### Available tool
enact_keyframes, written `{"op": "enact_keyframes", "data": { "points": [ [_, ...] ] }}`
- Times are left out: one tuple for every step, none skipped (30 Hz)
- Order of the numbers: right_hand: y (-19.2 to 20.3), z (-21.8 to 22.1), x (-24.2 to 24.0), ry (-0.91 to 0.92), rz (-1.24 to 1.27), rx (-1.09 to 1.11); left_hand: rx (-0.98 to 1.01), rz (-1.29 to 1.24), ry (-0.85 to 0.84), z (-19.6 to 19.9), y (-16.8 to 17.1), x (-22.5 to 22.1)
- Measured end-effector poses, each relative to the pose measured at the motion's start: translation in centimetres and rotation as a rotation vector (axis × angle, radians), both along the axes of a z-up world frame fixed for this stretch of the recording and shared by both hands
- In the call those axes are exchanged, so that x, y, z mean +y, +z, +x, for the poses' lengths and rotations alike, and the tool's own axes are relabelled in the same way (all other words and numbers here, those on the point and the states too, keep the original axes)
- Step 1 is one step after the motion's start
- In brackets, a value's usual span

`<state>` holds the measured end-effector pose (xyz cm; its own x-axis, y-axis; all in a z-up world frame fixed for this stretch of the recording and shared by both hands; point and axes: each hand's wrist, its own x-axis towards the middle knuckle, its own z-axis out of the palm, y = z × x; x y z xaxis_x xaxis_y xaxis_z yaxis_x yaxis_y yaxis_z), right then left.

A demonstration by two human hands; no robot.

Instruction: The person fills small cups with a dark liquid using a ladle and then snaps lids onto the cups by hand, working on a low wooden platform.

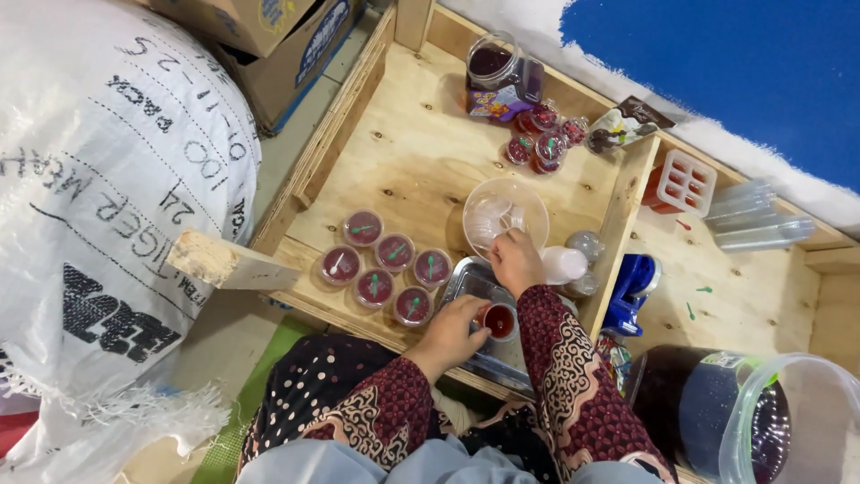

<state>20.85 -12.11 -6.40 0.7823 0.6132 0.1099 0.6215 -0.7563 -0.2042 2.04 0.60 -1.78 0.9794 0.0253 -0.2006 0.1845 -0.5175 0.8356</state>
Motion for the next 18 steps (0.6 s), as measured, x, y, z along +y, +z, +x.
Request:
{"op": "enact_keyframes", "data": {
  "points": [
    [-0.2, -0.1, -0.2, -0.002, -0.001, 0.001, 0.001, -0.001, -0.002, -0.1, -0.1, 0.0],
    [-0.4, 0.1, -0.2, 0.011, 0.049, -0.017, -0.017, -0.018, -0.002, 0.0, -0.2, 0.0],
    [-0.6, 0.2, -0.3, 0.025, 0.099, -0.035, -0.036, -0.034, -0.002, 0.0, -0.2, 0.1],
    [-0.2, 0.2, -0.3, 0.029, 0.096, -0.034, -0.036, -0.037, 0.002, 0.0, -0.5, 0.1],
    [0.1, 0.1, -0.3, 0.021, 0.134, -0.034, -0.065, -0.031, 0.027, 0.0, -0.8, 0.1],
    [0.6, 0.1, -0.4, 0.009, 0.173, -0.036, -0.096, -0.025, 0.048, 0.1, -1.0, 0.0],
    [1.3, -0.5, -0.6, 0.009, 0.169, -0.039, -0.098, -0.028, 0.048, -0.1, -1.0, 0.0],
    [2.1, -0.9, -0.6, -0.048, 0.226, 0.048, -0.108, -0.013, 0.05, -0.1, -1.0, 0.0],
    [2.9, -1.4, -0.8, -0.104, 0.283, 0.134, -0.119, 0.003, 0.053, -0.2, -0.9, 0.1],
    [4.5, -2.3, -0.7, -0.106, 0.281, 0.129, -0.123, 0.0, 0.05, -0.1, -1.0, 0.1],
    [6.0, -3.3, -0.7, -0.193, 0.369, 0.177, -0.119, 0.0, 0.05, -0.1, -1.0, 0.1],
    [7.6, -4.2, -0.5, -0.274, 0.459, 0.224, -0.117, 0.001, 0.054, 0.0, -1.1, 0.2],
    [7.2, -5.0, -1.2, -0.271, 0.459, 0.218, -0.123, 0.0, 0.055, 0.1, -0.2, 0.5],
    [6.8, -6.0, -1.9, -0.346, 0.529, 0.212, -0.065, 0.003, 0.055, 0.1, 0.8, 0.7],
    [6.4, -7.0, -2.8, -0.42, 0.6, 0.205, -0.006, 0.006, 0.056, 0.1, 1.7, 0.9],
    [6.5, -8.6, -3.8, -0.425, 0.602, 0.198, -0.011, 0.006, 0.049, 0.0, 1.8, 0.8],
    [6.5, -10.1, -4.8, -0.416, 0.677, 0.201, -0.036, -0.01, 0.064, -0.1, 2.0, 0.6],
    [6.5, -11.8, -5.8, -0.409, 0.754, 0.202, -0.061, -0.025, 0.076, -0.2, 2.1, 0.5]
  ]
}}
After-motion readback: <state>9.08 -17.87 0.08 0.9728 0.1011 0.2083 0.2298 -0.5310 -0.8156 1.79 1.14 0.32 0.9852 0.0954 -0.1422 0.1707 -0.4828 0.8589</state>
